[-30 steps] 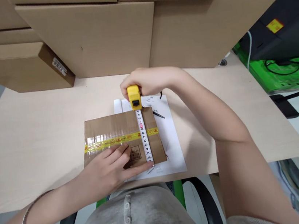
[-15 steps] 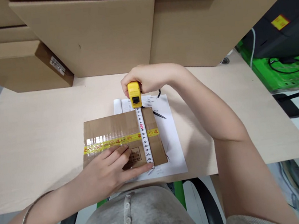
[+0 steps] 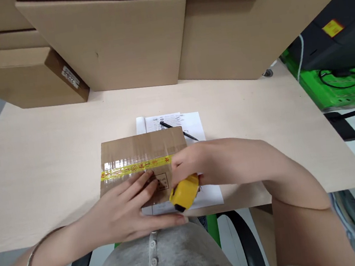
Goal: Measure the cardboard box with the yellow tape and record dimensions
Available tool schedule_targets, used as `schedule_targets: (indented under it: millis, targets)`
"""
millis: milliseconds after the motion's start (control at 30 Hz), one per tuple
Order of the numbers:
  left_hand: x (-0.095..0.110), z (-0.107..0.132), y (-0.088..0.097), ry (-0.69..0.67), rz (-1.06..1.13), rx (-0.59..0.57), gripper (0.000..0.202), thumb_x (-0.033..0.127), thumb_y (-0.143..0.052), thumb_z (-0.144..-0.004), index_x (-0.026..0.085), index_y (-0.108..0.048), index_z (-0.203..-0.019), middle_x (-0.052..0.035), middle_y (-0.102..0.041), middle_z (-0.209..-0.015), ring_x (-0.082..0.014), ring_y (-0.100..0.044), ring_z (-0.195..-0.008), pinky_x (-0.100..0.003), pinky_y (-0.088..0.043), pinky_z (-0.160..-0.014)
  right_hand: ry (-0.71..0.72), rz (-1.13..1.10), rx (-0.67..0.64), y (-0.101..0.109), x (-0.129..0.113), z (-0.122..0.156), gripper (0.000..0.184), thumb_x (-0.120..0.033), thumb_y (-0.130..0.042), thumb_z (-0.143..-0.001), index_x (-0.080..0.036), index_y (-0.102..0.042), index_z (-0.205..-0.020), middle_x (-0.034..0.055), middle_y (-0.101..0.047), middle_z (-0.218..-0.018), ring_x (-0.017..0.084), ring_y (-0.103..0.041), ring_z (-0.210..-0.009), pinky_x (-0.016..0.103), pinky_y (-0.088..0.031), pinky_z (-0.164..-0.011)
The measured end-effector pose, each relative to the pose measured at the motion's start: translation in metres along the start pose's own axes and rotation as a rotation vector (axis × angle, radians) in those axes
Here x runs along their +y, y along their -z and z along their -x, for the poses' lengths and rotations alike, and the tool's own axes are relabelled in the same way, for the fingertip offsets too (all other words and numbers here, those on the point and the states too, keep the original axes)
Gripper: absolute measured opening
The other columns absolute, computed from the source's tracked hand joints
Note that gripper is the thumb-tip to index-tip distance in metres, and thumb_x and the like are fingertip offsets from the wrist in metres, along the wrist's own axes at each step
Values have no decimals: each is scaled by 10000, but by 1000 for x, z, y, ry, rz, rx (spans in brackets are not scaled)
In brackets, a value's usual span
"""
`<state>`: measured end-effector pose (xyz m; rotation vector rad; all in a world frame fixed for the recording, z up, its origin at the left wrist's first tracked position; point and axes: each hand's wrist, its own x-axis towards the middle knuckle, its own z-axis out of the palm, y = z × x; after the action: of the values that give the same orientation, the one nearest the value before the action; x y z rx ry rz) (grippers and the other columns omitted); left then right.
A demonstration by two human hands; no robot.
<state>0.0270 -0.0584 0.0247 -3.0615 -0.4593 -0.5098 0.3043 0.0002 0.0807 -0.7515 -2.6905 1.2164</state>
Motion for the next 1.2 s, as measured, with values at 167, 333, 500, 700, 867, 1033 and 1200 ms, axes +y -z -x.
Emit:
schedule_targets:
  millis: [167, 333, 500, 700, 867, 1033, 1200]
  targets:
    - [-28, 37, 7, 657, 386, 505, 497, 439, -449, -1020, 375, -457, -1513, -68, -626, -1268, -290, -573, -1202, -498, -484, -1048, -236, -359, 281, 9, 33, 27, 333, -199, -788, -791, -343, -792, -1091, 24, -717, -1300, 211, -707, -1128, 307, -598, -876]
    - [-52, 57, -21, 1338, 948, 390, 589, 605, -318, -1019, 242, -665, -1329, -102, -682, -1276, -361, -590, -1235, -595, -422, -1109, -453, -703, 591, -18, 75, 39, 403, -302, -887, -679, -287, -788, -1069, 51, -785, -1136, 233, -750, -1018, 399, -611, -930]
    - [-49, 42, -30, 1224, 1392, 521, 703, 736, -274, -969, 278, -604, -1388, -50, -683, -1363, -348, -512, -1396, -523, -395, -1185, -432, -707, 585, -29, 51, 48, 406, -320, -910, -649, -338, -803, -1041, 36, -775, -1184, 241, -770, -971, 354, -656, -814]
    - [-44, 31, -24, 905, 1210, 1027, 522, 686, -394, -969, 318, -621, -1263, -25, -606, -1452, -295, -450, -1450, -483, -390, -1188, -331, -506, 601, -24, 11, 77, 346, -305, -899, -670, -380, -811, -996, 27, -741, -1263, 303, -719, -1141, 349, -664, -792]
    - [-53, 44, -38, 777, 1191, 955, 290, 384, -737, -836, 329, -589, -1079, -15, -620, -1402, -279, -502, -1381, -482, -434, -1095, -331, -412, 469, -24, 16, 84, 363, -276, -892, -681, -336, -803, -1027, 60, -695, -1340, 295, -688, -1194, 322, -642, -836]
    - [-64, 47, -36, 745, 1195, 883, 489, 431, -755, -777, 305, -606, -1225, -62, -596, -1415, -296, -537, -1272, -452, -453, -1043, -253, -413, 670, -13, 7, 62, 440, -270, -807, -787, -398, -695, -1192, -21, -705, -1008, 144, -695, -781, 199, -586, -619]
    - [-65, 32, -34, 714, 1323, 946, 391, 453, -722, -756, 284, -661, -1103, -55, -676, -1300, -318, -585, -1220, -479, -486, -1009, -60, -289, 579, 4, -20, -17, 624, -280, -747, -863, -408, -492, -1418, -14, -646, -1217, 163, -669, -932, 233, -575, -712]
